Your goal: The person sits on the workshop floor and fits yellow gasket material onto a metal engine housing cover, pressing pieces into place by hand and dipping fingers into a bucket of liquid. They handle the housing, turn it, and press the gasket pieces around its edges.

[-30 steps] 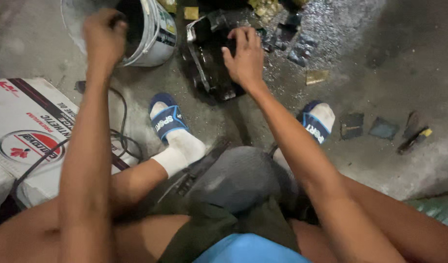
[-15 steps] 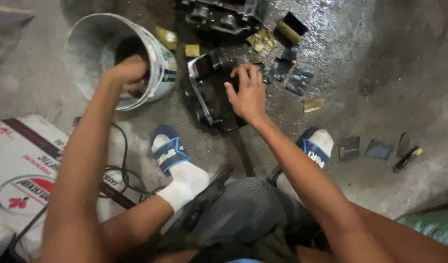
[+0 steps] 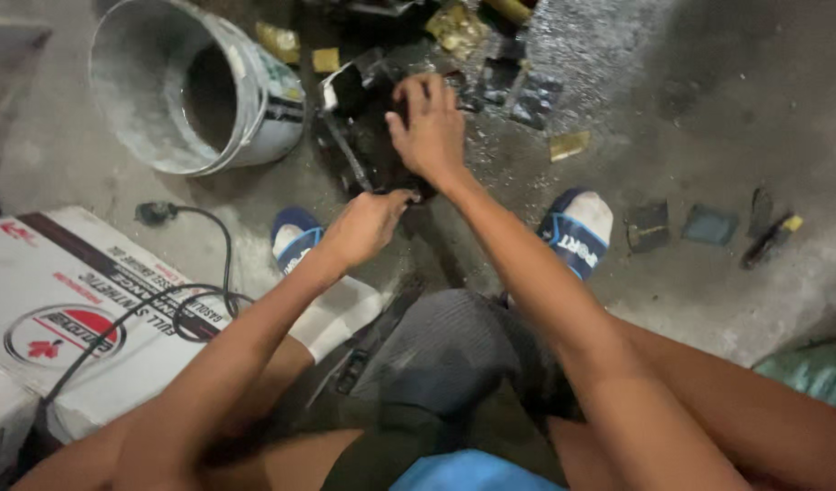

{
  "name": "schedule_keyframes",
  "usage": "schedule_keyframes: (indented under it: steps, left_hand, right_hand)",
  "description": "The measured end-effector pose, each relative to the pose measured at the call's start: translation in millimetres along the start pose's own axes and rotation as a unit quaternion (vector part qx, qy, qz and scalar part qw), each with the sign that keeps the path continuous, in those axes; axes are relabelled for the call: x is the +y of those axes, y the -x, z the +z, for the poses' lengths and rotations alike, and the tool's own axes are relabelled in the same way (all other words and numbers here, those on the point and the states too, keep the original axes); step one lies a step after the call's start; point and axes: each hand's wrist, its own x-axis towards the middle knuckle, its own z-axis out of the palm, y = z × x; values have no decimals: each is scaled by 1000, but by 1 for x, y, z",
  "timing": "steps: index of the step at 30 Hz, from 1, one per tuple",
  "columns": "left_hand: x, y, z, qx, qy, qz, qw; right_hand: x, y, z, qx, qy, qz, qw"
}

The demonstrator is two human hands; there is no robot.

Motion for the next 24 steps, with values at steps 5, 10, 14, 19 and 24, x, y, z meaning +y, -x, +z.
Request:
schedule_keyframes:
  steps: [5,10,14,19,24]
  left_hand:
    - [1,-1,-6,2,-2,-27,1000]
    - [-6,11,-40,20,16,-57,998]
    - [-39,35,-118,152,-94,13,984]
    - [-100,63,-222,297,-155,-93,938]
    - [-177,33,-224,157,-277,-83,944]
  right_hand:
    - [-3,-2,-2,-27,-6,37,999]
    - [-4,-2,0,-28,-21,43,998]
    - [-1,3,3,-17,-26,42,999]
    - [7,5,5,-14,-28,15,999]
    - [12,4,-2,-32,-15,-23,999]
